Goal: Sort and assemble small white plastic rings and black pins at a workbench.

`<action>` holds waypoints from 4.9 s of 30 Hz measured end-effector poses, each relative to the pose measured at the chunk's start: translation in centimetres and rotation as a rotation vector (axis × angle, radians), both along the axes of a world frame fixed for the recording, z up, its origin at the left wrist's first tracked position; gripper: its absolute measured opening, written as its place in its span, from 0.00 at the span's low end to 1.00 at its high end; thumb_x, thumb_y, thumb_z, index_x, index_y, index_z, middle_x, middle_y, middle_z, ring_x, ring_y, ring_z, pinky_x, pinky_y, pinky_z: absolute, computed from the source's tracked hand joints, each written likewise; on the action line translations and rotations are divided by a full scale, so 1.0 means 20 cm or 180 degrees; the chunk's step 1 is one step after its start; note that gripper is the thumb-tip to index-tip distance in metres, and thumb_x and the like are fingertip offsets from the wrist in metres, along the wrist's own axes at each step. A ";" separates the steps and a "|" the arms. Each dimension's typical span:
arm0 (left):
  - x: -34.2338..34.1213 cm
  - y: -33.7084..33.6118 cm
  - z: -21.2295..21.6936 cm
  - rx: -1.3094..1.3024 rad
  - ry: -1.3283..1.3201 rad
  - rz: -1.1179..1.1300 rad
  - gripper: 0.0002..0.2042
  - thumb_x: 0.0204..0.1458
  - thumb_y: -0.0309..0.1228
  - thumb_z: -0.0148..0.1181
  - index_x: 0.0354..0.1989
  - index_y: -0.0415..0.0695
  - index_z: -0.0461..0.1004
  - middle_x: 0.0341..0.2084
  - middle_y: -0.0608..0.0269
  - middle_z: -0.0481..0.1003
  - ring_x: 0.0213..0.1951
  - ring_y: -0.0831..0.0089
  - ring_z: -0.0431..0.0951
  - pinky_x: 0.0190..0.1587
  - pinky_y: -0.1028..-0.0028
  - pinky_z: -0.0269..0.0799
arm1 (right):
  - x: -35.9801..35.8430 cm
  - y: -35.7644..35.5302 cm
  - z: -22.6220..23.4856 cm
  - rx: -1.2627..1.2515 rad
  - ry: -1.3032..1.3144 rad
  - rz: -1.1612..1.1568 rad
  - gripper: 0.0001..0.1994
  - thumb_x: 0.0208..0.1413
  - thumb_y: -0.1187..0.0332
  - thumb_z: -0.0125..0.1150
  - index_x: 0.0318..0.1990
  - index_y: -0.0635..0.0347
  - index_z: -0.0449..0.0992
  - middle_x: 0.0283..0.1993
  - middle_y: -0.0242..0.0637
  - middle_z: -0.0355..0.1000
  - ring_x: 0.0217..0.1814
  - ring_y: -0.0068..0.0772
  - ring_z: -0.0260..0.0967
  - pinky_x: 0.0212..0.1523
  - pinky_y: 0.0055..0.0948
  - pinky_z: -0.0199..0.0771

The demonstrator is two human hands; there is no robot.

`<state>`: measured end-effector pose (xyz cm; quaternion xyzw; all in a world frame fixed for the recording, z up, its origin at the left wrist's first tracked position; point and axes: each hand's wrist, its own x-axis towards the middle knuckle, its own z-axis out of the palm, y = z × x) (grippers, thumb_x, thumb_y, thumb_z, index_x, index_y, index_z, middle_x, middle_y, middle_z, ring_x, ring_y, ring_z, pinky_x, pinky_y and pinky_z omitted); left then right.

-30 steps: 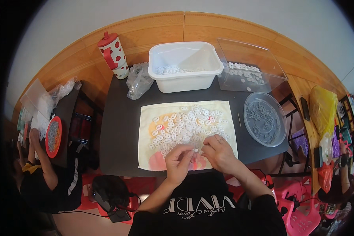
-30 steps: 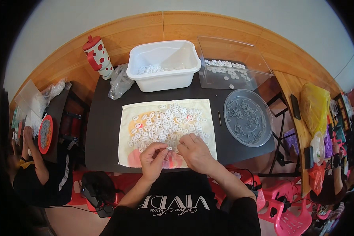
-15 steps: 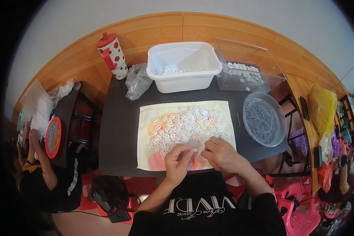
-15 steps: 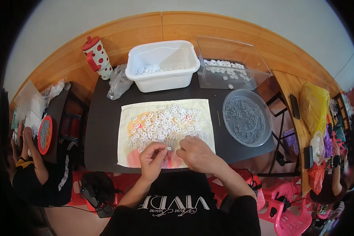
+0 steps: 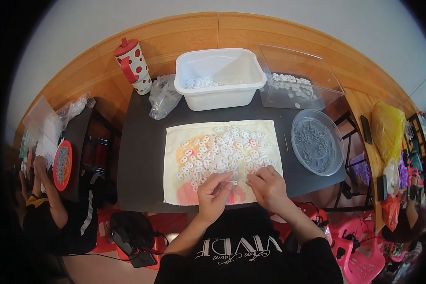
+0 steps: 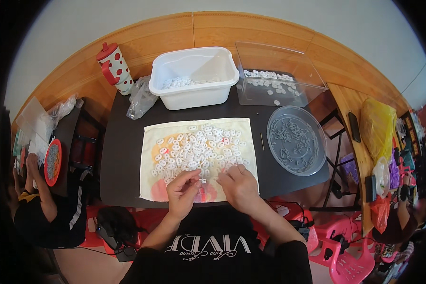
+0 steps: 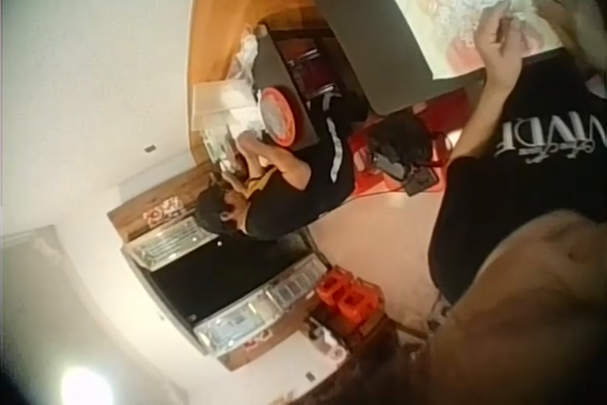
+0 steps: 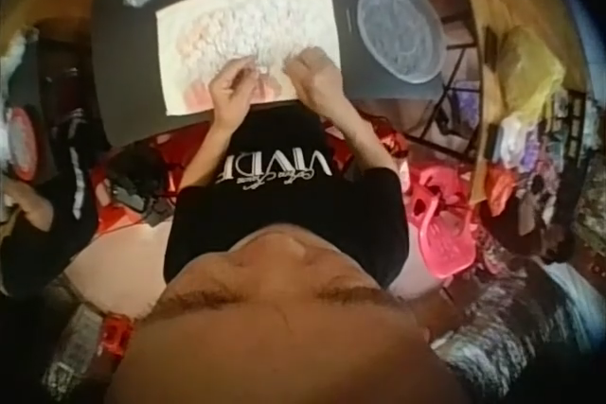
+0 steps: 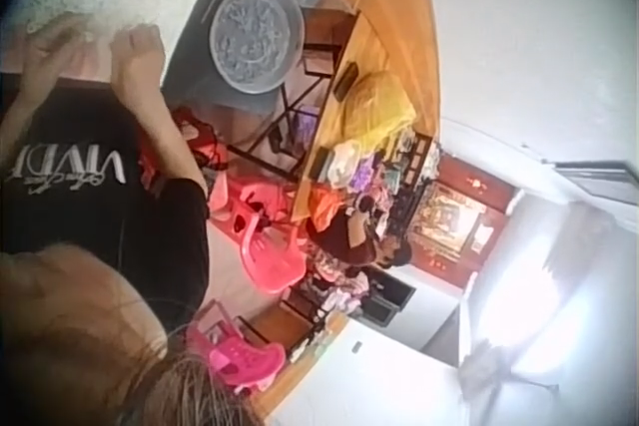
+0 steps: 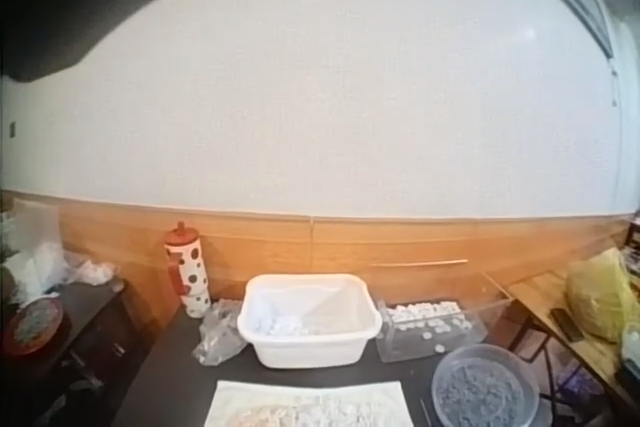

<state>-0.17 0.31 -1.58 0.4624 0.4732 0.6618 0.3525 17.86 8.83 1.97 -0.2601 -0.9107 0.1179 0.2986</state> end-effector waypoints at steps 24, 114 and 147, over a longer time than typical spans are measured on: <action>0.00 -0.01 0.01 0.0032 -0.0217 -0.0480 0.21 0.56 0.11 0.54 0.59 0.36 0.72 0.34 0.65 0.75 0.31 0.84 0.73 0.33 0.83 0.68 | -0.11 0.01 -0.10 -0.2617 0.1814 0.0513 0.06 0.58 0.84 0.60 0.42 0.67 0.78 0.38 0.34 0.74 0.40 0.21 0.69 0.40 0.19 0.66; -0.03 0.02 0.09 0.0299 0.2399 -0.0313 0.11 0.38 0.10 0.57 0.33 0.32 0.75 0.32 0.50 0.73 0.35 0.51 0.75 0.35 0.62 0.73 | -0.03 0.04 -0.07 -0.0383 0.0235 0.1338 0.15 0.32 0.81 0.58 0.34 0.68 0.74 0.36 0.43 0.65 0.38 0.47 0.63 0.38 0.37 0.67; -0.05 -0.01 0.05 0.0221 0.2222 -0.0228 0.10 0.50 0.23 0.65 0.40 0.36 0.79 0.33 0.52 0.77 0.34 0.55 0.78 0.37 0.65 0.74 | 0.08 0.63 0.35 -0.0636 0.0629 -0.0326 0.02 0.52 0.79 0.62 0.34 0.65 0.77 0.31 0.41 0.73 0.33 0.39 0.72 0.35 0.32 0.72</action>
